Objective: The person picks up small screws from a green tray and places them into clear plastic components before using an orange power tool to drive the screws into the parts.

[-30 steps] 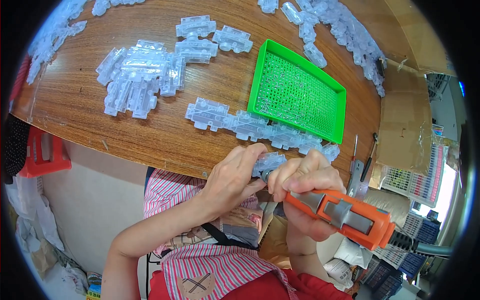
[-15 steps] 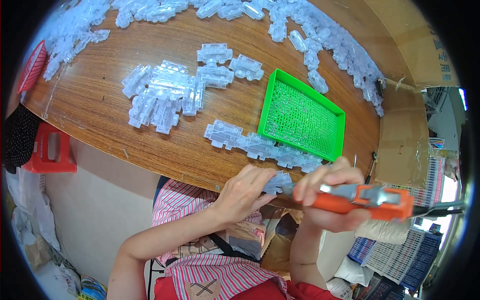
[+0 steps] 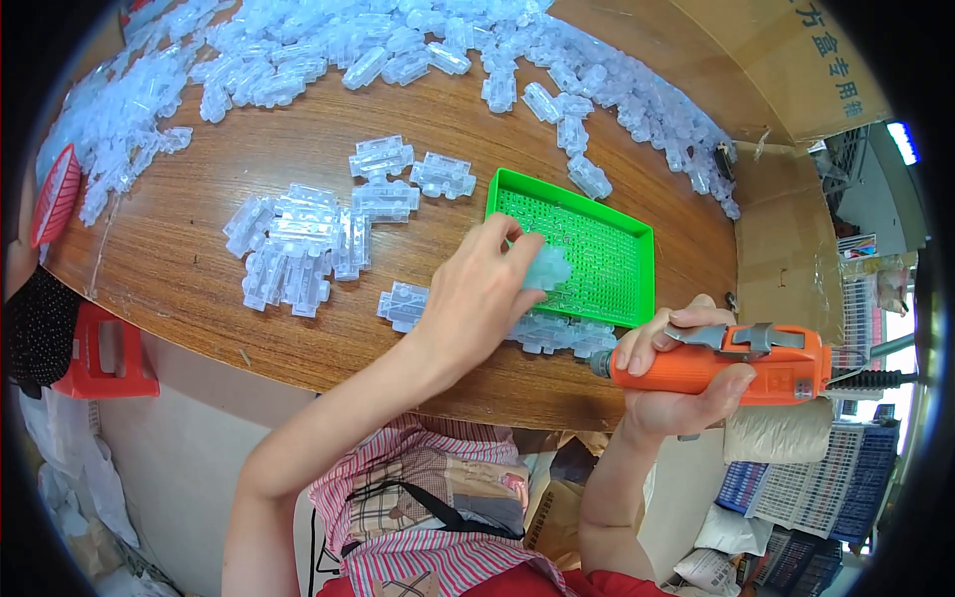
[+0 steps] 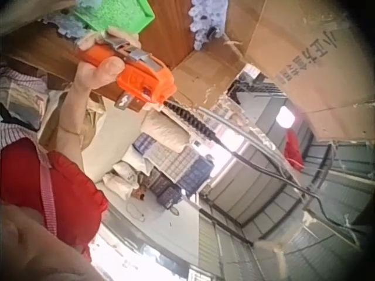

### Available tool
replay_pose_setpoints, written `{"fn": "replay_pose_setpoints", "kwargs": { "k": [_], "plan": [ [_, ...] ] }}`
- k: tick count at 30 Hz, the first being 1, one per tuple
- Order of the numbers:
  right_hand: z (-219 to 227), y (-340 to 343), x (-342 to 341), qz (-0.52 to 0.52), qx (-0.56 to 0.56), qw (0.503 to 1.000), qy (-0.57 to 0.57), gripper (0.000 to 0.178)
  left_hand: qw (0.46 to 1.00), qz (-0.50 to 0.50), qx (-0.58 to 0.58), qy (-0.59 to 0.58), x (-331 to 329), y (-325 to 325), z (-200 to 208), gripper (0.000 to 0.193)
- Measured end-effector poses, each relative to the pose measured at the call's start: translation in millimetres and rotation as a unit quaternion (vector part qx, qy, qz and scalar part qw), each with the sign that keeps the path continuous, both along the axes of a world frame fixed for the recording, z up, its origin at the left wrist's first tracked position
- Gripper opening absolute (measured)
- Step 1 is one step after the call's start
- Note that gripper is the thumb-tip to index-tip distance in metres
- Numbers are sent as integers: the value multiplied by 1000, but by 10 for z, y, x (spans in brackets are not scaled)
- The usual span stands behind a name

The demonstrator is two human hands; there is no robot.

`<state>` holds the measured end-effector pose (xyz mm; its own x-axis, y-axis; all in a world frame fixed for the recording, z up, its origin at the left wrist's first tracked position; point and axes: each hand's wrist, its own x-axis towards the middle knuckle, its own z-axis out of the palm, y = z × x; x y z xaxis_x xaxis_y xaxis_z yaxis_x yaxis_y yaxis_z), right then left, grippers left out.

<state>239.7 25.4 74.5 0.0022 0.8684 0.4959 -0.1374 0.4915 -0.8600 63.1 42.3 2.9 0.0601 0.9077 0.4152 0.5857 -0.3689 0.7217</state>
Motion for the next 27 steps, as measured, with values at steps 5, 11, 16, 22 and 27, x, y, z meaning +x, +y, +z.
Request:
{"fn": "replay_pose_setpoints", "kwargs": {
  "k": [5, 11, 16, 22, 27],
  "plan": [
    [-62, -19, 99, -12, -10, 1000, 21, 72, 999, 9, 1, 44, -354, 20, 74, 50],
    [-38, 10, -48, -67, -13, 998, -7, 71, 986, -78, -106, 103, -976, -411, 106, 83],
    [-105, -10, -136, 49, -46, 998, 20, 73, 988, -79, -113, 62, -905, -629, -90, 82],
    [-183, -99, -321, 187, -40, 980, 61, 84, 985, -109, -133, 4, -672, -984, -80, 77],
    [-290, -216, -370, 202, -64, 976, 55, 83, 989, -82, -109, -49, -425, -1012, -289, 74]
  ]
}}
